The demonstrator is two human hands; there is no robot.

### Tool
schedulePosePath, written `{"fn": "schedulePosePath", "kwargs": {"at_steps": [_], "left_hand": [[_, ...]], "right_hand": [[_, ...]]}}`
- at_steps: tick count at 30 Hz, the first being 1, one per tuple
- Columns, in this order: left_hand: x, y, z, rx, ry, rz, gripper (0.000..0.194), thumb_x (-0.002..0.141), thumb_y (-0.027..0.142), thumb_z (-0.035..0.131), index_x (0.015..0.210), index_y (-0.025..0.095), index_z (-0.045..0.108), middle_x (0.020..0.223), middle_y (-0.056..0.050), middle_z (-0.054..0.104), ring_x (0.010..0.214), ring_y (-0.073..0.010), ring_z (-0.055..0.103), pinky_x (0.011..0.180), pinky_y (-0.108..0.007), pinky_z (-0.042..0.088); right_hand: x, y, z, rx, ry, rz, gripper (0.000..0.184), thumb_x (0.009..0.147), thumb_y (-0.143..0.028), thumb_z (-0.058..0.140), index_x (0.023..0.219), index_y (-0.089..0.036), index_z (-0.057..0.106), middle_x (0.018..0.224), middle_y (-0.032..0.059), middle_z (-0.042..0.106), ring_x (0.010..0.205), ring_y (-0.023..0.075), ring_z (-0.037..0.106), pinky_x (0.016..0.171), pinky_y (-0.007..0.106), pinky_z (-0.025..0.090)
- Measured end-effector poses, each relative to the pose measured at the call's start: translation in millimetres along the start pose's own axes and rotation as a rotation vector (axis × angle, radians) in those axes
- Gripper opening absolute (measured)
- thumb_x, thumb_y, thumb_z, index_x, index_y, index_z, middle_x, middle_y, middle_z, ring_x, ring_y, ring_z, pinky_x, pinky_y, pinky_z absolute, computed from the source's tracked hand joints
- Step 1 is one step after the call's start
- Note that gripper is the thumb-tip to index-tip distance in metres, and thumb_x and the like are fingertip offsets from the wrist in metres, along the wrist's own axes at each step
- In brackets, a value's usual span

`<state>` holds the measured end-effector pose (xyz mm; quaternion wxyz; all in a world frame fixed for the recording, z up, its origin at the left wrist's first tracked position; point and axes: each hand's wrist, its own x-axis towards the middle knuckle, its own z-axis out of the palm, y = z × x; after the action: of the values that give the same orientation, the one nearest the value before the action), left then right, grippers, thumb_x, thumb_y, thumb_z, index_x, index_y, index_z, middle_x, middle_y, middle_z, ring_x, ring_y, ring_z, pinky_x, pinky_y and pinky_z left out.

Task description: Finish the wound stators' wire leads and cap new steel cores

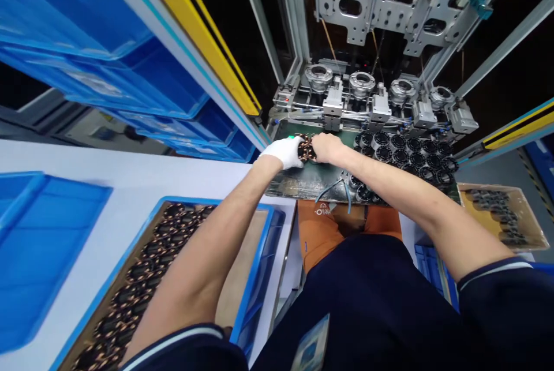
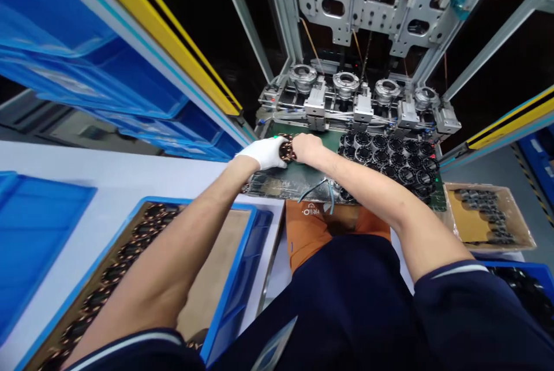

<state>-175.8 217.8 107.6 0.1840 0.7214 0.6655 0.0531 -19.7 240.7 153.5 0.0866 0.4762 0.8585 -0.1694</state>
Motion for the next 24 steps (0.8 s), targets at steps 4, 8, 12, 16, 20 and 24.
{"fn": "schedulePosePath", "kwargs": {"at_steps": [4, 8, 12, 16, 20, 24], "left_hand": [[-26, 6, -5.9, 0.033, 0.120, 0.034, 0.073, 0.099, 0.038, 0.081, 0.165, 0.016, 0.058, 0.154, -0.025, 0.067, 0.138, -0.0468, 0.071, 0.117, -0.066, 0.061], [-68, 39, 11.8, -0.171, 0.494, 0.331, 0.081, 0.101, 0.040, 0.078, 0.175, 0.037, 0.046, 0.166, -0.017, 0.061, 0.156, -0.0423, 0.061, 0.131, -0.064, 0.054], [-90, 102, 44.9, -0.156, 0.567, 0.528, 0.062, 0.096, 0.044, 0.090, 0.153, 0.046, 0.066, 0.171, -0.013, 0.059, 0.161, -0.0436, 0.056, 0.132, -0.069, 0.051], [-67, 153, 69.0, -0.040, 0.529, 0.632, 0.036, 0.100, 0.046, 0.086, 0.133, 0.033, 0.083, 0.171, -0.018, 0.062, 0.156, -0.0515, 0.058, 0.126, -0.076, 0.053], [-46, 172, 71.1, 0.060, 0.452, 0.669, 0.022, 0.099, 0.043, 0.087, 0.114, 0.027, 0.087, 0.170, -0.019, 0.065, 0.153, -0.0552, 0.062, 0.121, -0.081, 0.055], [-59, 170, 50.9, -0.029, 0.454, 0.647, 0.008, 0.100, 0.040, 0.084, 0.100, 0.033, 0.081, 0.157, -0.010, 0.075, 0.144, -0.0441, 0.072, 0.114, -0.071, 0.065]], "right_hand": [[-67, 10, 12, 0.037, 0.086, -0.191, 0.045, 0.111, -0.039, 0.078, 0.152, -0.023, 0.068, 0.150, 0.0115, 0.074, 0.134, 0.0287, 0.073, 0.116, 0.050, 0.063], [-170, 59, 38, 0.207, 0.350, -0.486, 0.022, 0.116, -0.041, 0.067, 0.129, -0.031, 0.082, 0.127, 0.0029, 0.086, 0.118, 0.0210, 0.080, 0.111, 0.039, 0.064], [-244, 127, 44, 0.189, 0.735, -0.119, 0.015, 0.109, -0.038, 0.074, 0.118, -0.034, 0.085, 0.129, 0.0104, 0.084, 0.121, 0.0325, 0.079, 0.108, 0.056, 0.067], [-252, 166, 45, -0.010, 0.719, 0.020, 0.023, 0.106, -0.039, 0.079, 0.122, -0.024, 0.084, 0.156, 0.0212, 0.072, 0.146, 0.0419, 0.066, 0.123, 0.065, 0.058], [-236, 177, 54, -0.088, 0.584, 0.015, 0.016, 0.105, -0.033, 0.081, 0.117, -0.023, 0.084, 0.166, 0.0183, 0.067, 0.158, 0.0426, 0.059, 0.135, 0.070, 0.048], [-245, 180, 37, 0.008, 0.547, -0.063, 0.007, 0.108, -0.031, 0.076, 0.108, -0.029, 0.084, 0.165, 0.0096, 0.070, 0.156, 0.0391, 0.061, 0.138, 0.071, 0.045]]}}
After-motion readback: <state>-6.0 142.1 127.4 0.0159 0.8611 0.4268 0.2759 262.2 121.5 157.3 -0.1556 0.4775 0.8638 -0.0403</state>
